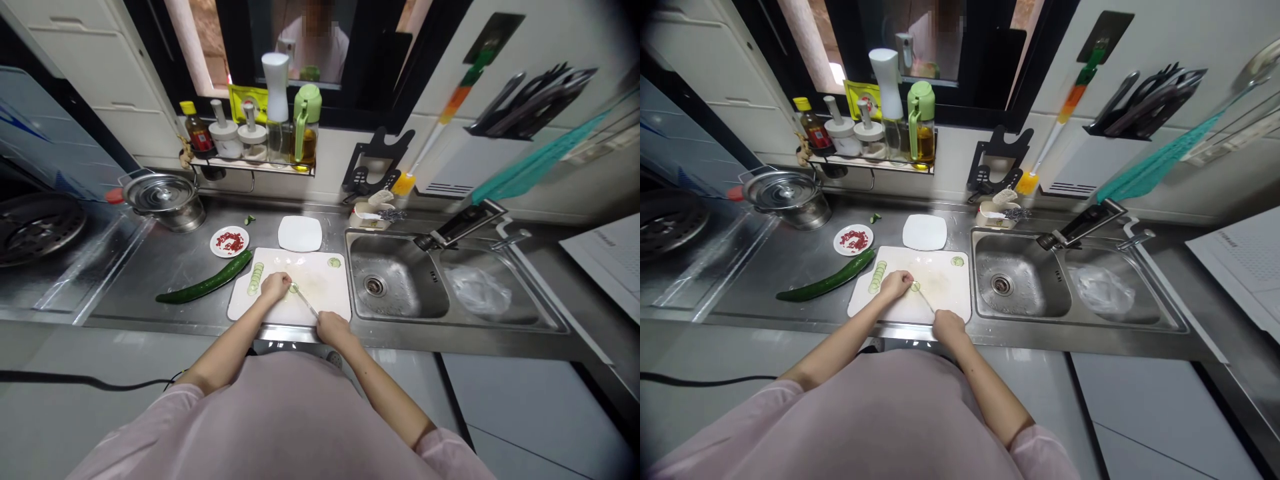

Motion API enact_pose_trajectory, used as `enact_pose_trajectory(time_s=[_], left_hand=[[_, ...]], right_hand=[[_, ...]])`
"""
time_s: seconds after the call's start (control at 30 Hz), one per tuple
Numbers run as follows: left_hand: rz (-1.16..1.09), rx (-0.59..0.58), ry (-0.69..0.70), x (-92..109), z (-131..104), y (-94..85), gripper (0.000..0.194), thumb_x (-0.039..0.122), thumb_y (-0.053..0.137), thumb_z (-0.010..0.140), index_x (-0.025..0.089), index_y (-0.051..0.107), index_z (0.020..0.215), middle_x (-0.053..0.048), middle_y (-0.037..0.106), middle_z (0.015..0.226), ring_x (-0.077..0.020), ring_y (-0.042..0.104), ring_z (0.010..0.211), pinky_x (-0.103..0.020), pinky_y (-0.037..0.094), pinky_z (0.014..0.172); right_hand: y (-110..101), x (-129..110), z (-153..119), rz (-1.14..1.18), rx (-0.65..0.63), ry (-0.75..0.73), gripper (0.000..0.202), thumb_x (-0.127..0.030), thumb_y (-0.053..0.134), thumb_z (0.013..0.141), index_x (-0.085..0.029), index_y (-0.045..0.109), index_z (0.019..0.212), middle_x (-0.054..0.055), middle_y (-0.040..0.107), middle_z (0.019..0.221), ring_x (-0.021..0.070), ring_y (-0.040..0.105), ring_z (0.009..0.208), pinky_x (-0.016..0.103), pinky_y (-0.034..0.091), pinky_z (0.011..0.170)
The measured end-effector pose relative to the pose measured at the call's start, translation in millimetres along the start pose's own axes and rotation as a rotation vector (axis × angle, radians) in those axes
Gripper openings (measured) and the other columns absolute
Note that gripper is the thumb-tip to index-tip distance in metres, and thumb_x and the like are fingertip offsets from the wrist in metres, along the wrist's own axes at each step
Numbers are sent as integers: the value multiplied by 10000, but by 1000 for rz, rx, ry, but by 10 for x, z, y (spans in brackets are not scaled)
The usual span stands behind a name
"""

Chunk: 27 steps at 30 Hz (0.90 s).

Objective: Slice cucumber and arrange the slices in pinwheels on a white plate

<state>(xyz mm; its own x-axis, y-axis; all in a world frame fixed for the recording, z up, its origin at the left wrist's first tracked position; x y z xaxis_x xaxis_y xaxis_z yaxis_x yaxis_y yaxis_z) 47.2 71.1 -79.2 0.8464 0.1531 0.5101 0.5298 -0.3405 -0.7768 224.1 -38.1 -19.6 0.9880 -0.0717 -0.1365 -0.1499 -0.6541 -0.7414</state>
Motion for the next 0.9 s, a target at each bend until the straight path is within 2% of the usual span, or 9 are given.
enact_pose_trajectory(time_s=[0.43,0.9], left_hand=[[-14,13,0,21,-48,-15,194,255,584,772,260,731,899,-10,737,943,-169,636,849,-241,433,703],[-19,1,9,6,-38,4,181,289,588,785,252,733,887,-12,738,937,-164,638,818,-235,422,658]], right_hand=[[10,85,-104,3,-6,0,334,-181,438,884,-120,676,1110,201,677,1136,276,645,1069,327,481,817],[-88,-64,2,9,2,7,359,-154,427,877,-122,662,1147,204,666,1154,274,638,1082,345,484,837]])
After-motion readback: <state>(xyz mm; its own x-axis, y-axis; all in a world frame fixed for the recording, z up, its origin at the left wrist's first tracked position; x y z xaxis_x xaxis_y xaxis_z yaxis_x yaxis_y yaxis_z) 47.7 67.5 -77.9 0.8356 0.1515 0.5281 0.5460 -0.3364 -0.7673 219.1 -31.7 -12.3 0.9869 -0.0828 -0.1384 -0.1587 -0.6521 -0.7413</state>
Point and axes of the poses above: each hand's wrist, its own z-axis towards the middle knuckle, its own y-axis out of the palm, x = y × z, the point moved 1 cm from there along z, towards the middle knuckle
